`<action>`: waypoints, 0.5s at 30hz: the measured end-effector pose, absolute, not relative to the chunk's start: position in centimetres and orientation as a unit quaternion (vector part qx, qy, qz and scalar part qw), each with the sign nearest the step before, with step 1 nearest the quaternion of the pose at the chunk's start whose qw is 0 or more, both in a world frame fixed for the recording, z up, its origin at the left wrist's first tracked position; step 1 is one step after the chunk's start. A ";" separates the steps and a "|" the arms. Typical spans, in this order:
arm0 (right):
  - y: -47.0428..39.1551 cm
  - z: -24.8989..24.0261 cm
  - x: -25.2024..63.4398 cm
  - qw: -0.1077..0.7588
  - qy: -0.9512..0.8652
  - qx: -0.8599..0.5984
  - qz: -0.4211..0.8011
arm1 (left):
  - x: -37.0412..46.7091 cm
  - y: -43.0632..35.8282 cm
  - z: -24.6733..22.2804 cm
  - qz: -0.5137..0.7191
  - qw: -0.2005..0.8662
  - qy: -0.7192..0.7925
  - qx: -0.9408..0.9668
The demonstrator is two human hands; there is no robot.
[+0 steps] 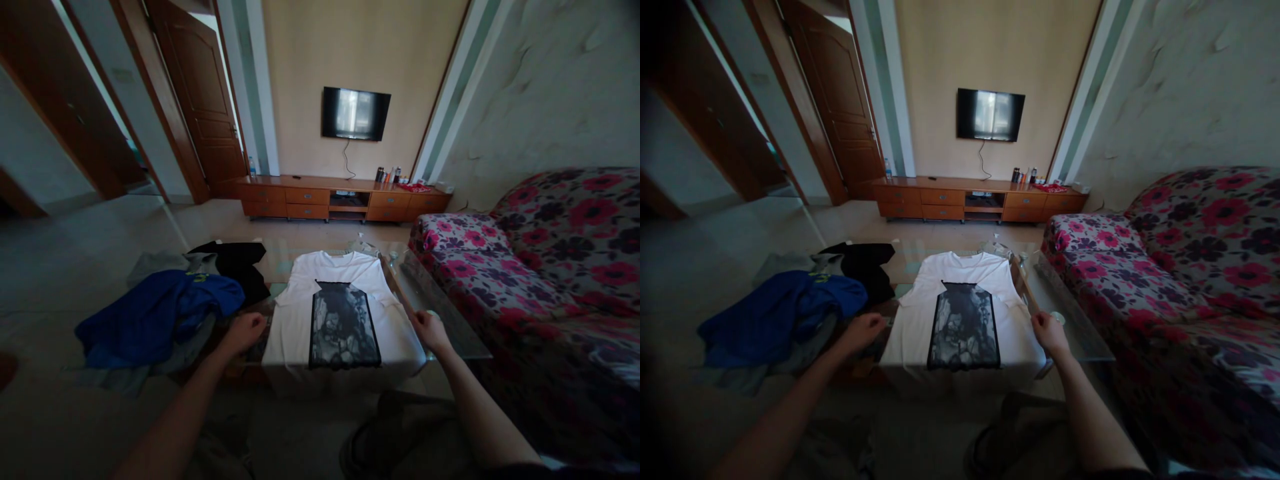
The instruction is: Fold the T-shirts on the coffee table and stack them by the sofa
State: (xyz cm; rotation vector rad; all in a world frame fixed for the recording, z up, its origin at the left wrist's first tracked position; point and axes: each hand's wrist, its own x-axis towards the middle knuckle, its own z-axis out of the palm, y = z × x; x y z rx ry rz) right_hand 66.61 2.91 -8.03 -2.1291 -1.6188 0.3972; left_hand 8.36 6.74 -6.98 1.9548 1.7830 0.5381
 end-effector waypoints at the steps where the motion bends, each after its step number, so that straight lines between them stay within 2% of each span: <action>1: 2.0 -7.9 66.9 0.214 -0.558 -0.778 0.194 | 8.2 6.2 -6.8 0.192 0.280 0.628 0.700; 3: 0.2 -7.9 67.5 0.174 -0.487 -0.789 0.332 | 7.7 5.1 -6.8 0.165 0.407 0.600 0.668; 6: -2.5 -8.6 68.1 -0.005 -0.386 -0.750 0.537 | 6.4 3.2 -7.5 0.047 0.572 0.555 0.603; 9: -4.0 -8.8 68.8 -0.148 -0.361 -0.712 0.583 | 5.0 1.3 -8.5 -0.083 0.647 0.536 0.535; 12: -4.3 -8.5 69.4 -0.167 -0.390 -0.727 0.539 | 4.5 0.1 -9.4 -0.126 0.658 0.563 0.484; 15: -4.2 -8.7 69.6 -0.122 -0.442 -0.716 0.526 | 5.1 -0.3 -10.1 -0.103 0.613 0.609 0.492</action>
